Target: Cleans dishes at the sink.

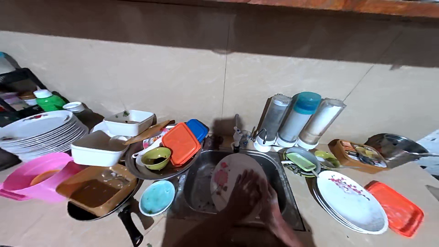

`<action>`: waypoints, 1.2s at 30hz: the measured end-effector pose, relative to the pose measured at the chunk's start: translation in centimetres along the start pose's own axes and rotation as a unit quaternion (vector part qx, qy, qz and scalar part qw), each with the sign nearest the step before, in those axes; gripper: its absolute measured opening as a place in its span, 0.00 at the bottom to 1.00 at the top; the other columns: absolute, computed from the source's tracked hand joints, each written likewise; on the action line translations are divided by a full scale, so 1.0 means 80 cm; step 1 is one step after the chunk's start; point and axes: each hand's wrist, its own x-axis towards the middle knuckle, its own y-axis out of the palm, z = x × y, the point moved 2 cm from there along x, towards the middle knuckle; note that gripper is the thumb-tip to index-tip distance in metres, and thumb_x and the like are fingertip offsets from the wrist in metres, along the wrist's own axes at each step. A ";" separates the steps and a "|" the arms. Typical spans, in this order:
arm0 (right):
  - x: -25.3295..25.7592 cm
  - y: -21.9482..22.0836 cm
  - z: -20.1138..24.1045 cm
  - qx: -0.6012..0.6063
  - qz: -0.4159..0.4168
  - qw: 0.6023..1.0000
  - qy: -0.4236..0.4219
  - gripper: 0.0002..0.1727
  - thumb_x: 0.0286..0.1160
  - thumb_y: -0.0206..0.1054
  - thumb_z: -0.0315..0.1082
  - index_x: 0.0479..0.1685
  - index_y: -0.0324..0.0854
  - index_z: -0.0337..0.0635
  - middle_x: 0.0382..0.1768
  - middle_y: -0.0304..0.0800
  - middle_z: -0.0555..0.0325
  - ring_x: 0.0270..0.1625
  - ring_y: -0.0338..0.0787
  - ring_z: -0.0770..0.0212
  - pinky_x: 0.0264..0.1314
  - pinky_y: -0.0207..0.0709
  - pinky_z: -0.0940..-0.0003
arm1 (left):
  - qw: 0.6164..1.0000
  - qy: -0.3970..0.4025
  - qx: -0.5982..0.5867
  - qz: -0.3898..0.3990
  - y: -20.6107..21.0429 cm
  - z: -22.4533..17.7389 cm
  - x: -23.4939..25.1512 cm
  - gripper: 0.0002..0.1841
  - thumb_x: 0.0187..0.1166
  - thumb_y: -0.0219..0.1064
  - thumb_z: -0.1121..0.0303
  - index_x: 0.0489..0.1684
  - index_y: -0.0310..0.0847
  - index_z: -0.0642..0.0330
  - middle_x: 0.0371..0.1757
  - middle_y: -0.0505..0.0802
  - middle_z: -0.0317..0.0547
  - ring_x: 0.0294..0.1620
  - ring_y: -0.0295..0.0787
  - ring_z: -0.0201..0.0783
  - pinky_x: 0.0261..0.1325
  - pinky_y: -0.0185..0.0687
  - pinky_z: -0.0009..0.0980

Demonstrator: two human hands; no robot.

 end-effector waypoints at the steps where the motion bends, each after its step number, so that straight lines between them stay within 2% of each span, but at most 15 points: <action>1: 0.000 -0.011 0.005 0.004 -0.023 1.000 -0.007 0.20 0.94 0.47 0.38 0.59 0.80 0.32 0.29 0.87 0.61 0.28 0.86 0.72 0.35 0.85 0.72 | 0.999 0.033 0.031 0.013 0.001 0.012 -0.012 0.28 0.89 0.55 0.56 0.79 0.76 0.66 0.83 0.78 0.61 0.89 0.66 0.60 0.90 0.51 0.63; 3: -0.010 -0.025 0.010 0.005 -0.053 0.998 -0.016 0.18 0.94 0.47 0.37 0.47 0.81 0.36 0.16 0.79 0.68 0.17 0.78 0.75 0.25 0.79 0.76 | 0.996 -0.026 0.085 0.006 -0.011 0.057 -0.024 0.29 0.88 0.53 0.55 0.81 0.75 0.65 0.85 0.76 0.60 0.90 0.63 0.60 0.90 0.47 0.66; 6: -0.038 -0.021 0.006 0.010 -0.012 1.000 0.009 0.16 0.93 0.48 0.33 0.44 0.80 0.36 0.14 0.75 0.72 0.15 0.75 0.77 0.22 0.75 0.79 | 0.977 -0.180 0.097 -0.055 -0.030 0.071 0.012 0.33 0.89 0.51 0.57 0.85 0.62 0.77 0.89 0.61 0.79 0.91 0.49 0.76 0.90 0.41 0.70; 9: -0.044 -0.010 0.006 -0.009 -0.011 1.000 -0.015 0.18 0.93 0.47 0.35 0.45 0.82 0.36 0.19 0.81 0.70 0.19 0.78 0.78 0.25 0.77 0.79 | 0.991 -0.108 0.033 -0.070 -0.015 -0.003 0.034 0.34 0.86 0.53 0.62 0.84 0.60 0.84 0.86 0.64 0.81 0.90 0.53 0.76 0.92 0.43 0.64; 11: -0.029 -0.024 0.019 -0.009 -0.034 0.999 -0.036 0.25 0.95 0.43 0.40 0.58 0.83 0.31 0.37 0.91 0.59 0.37 0.89 0.73 0.45 0.86 0.72 | 0.999 -0.003 -0.034 0.007 0.002 -0.048 0.021 0.33 0.86 0.57 0.62 0.83 0.63 0.81 0.86 0.68 0.77 0.91 0.55 0.70 0.93 0.44 0.63; 14: 0.002 -0.058 0.044 0.065 -0.105 0.992 0.021 0.28 0.95 0.43 0.48 0.62 0.79 0.32 0.40 0.91 0.50 0.41 0.92 0.62 0.47 0.89 0.61 | 0.970 0.072 -0.057 0.224 -0.004 -0.062 0.003 0.35 0.78 0.69 0.58 0.85 0.69 0.66 0.90 0.68 0.60 0.94 0.53 0.58 0.94 0.42 0.58; 17: 0.016 -0.084 0.047 0.145 -0.099 0.980 0.097 0.34 0.95 0.33 0.57 0.77 0.70 0.41 0.54 0.89 0.50 0.51 0.91 0.60 0.53 0.87 0.60 | 0.957 0.070 -0.029 0.280 -0.040 -0.055 0.011 0.26 0.71 0.74 0.77 0.73 0.82 0.64 0.79 0.82 0.58 0.83 0.75 0.54 0.86 0.68 0.47; 19: 0.029 -0.092 0.028 0.119 -0.117 0.974 0.152 0.37 0.91 0.28 0.64 0.73 0.70 0.47 0.52 0.88 0.52 0.45 0.91 0.58 0.44 0.87 0.59 | 0.972 -0.018 -0.080 0.219 -0.067 -0.055 0.029 0.22 0.72 0.72 0.78 0.67 0.84 0.69 0.68 0.90 0.60 0.72 0.86 0.53 0.79 0.76 0.48; 21: 0.032 -0.110 -0.008 0.080 -0.091 0.971 0.208 0.38 0.91 0.40 0.64 0.91 0.55 0.51 0.82 0.69 0.45 0.76 0.77 0.45 0.70 0.73 0.41 | 0.972 -0.146 -0.157 0.096 -0.086 -0.058 0.050 0.19 0.77 0.71 0.74 0.64 0.83 0.75 0.60 0.93 0.61 0.64 0.90 0.46 0.75 0.79 0.41; 22: 0.031 -0.115 -0.025 0.073 -0.081 0.967 0.230 0.40 0.89 0.45 0.64 0.93 0.53 0.52 0.86 0.66 0.44 0.81 0.72 0.43 0.75 0.69 0.37 | 0.956 -0.203 -0.208 0.031 -0.088 -0.051 0.058 0.16 0.79 0.69 0.74 0.61 0.83 0.75 0.55 0.93 0.57 0.59 0.89 0.39 0.70 0.81 0.36; 24: 0.026 -0.119 -0.043 0.116 -0.056 0.964 0.233 0.36 0.89 0.45 0.63 0.87 0.62 0.49 0.74 0.80 0.47 0.72 0.83 0.50 0.69 0.80 0.46 | 0.916 -0.279 -0.278 -0.078 -0.079 -0.027 0.066 0.14 0.85 0.61 0.72 0.59 0.80 0.77 0.52 0.91 0.53 0.53 0.85 0.29 0.64 0.81 0.29; 26: 0.022 -0.120 -0.046 0.216 -0.052 0.960 0.172 0.29 0.93 0.45 0.54 0.81 0.67 0.44 0.63 0.88 0.47 0.62 0.90 0.54 0.62 0.86 0.52 | 0.913 -0.322 -0.216 -0.126 -0.068 -0.005 0.064 0.17 0.89 0.60 0.68 0.60 0.79 0.77 0.54 0.89 0.59 0.56 0.85 0.37 0.66 0.79 0.34; 31: 0.018 -0.103 -0.011 0.194 -0.137 0.971 0.024 0.27 0.97 0.41 0.45 0.75 0.72 0.32 0.59 0.89 0.43 0.60 0.91 0.57 0.64 0.86 0.56 | 0.986 -0.148 0.067 -0.036 -0.013 -0.005 0.022 0.25 0.76 0.68 0.67 0.67 0.80 0.79 0.70 0.84 0.76 0.76 0.78 0.73 0.81 0.66 0.63; 34: 0.015 -0.085 0.004 0.115 -0.172 0.978 0.012 0.25 0.96 0.44 0.43 0.58 0.81 0.30 0.42 0.91 0.49 0.45 0.91 0.64 0.52 0.87 0.65 | 0.997 0.038 0.064 0.007 0.037 -0.050 0.010 0.28 0.80 0.63 0.56 0.68 0.83 0.74 0.75 0.84 0.68 0.81 0.74 0.68 0.86 0.60 0.63; 36: 0.006 -0.073 0.001 0.077 -0.125 0.989 -0.016 0.21 0.94 0.45 0.35 0.59 0.80 0.26 0.46 0.90 0.50 0.50 0.89 0.68 0.58 0.83 0.69 | 0.993 0.082 0.055 0.065 0.044 -0.082 0.033 0.26 0.80 0.62 0.64 0.73 0.81 0.70 0.80 0.81 0.62 0.86 0.69 0.63 0.89 0.55 0.62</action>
